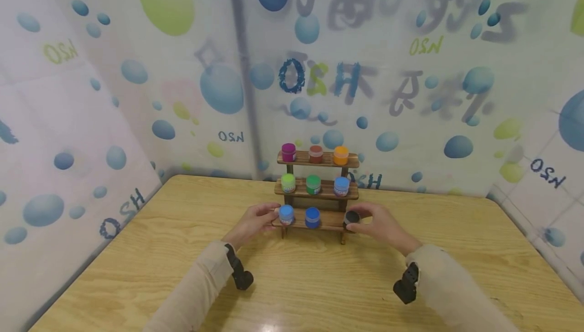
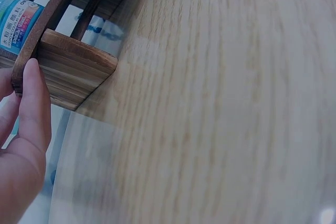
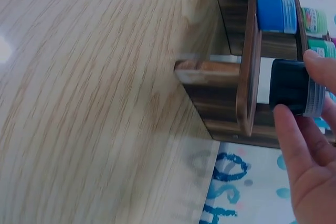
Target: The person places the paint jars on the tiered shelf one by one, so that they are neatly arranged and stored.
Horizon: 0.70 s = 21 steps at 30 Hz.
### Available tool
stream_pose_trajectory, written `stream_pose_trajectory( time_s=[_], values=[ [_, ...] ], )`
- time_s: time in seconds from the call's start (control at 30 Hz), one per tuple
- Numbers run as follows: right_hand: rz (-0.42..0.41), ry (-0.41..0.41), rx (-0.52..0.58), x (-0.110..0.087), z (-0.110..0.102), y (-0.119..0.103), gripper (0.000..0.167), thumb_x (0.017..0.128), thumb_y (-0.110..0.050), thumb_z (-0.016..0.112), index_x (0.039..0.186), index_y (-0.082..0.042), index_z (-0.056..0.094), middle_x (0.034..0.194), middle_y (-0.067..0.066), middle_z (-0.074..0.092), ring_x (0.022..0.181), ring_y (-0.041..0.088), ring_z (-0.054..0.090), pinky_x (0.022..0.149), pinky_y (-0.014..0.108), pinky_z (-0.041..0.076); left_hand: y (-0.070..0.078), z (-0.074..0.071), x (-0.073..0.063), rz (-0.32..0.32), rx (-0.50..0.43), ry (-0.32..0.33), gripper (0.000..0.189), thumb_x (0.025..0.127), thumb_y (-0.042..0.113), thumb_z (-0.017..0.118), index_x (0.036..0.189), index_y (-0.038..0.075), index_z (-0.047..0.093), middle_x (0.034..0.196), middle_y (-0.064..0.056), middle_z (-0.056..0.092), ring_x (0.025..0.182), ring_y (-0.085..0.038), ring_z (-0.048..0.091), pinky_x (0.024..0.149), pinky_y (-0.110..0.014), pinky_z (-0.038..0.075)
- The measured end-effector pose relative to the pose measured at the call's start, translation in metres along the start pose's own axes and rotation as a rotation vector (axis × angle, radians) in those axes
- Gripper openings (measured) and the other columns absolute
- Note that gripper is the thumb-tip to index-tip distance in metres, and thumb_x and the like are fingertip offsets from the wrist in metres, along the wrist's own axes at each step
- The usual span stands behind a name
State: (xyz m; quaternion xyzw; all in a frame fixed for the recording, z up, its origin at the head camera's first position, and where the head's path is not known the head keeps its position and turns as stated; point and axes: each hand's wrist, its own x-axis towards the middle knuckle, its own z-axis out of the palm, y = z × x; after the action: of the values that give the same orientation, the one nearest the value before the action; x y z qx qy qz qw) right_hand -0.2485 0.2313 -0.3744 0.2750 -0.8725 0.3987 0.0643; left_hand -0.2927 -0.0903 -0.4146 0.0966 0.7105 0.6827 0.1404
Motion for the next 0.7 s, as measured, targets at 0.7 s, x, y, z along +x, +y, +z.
stream_pose_trajectory(
  time_s=[0.7],
  values=[
    [0.125,-0.036,0.005,0.016,0.018,0.002,0.043,0.078,-0.017,0.069,0.112,0.005,0.055,0.102,0.016,0.058,0.091,0.031,0.055,0.077,0.045,0.048,-0.011,-0.002,0.007,-0.004,-0.002,0.025,0.038,0.089,0.012,0.055,0.123,-0.001,0.049,0.095,-0.009,0.055,0.068,-0.010,0.056,0.069,-0.028,0.053]
  ],
)
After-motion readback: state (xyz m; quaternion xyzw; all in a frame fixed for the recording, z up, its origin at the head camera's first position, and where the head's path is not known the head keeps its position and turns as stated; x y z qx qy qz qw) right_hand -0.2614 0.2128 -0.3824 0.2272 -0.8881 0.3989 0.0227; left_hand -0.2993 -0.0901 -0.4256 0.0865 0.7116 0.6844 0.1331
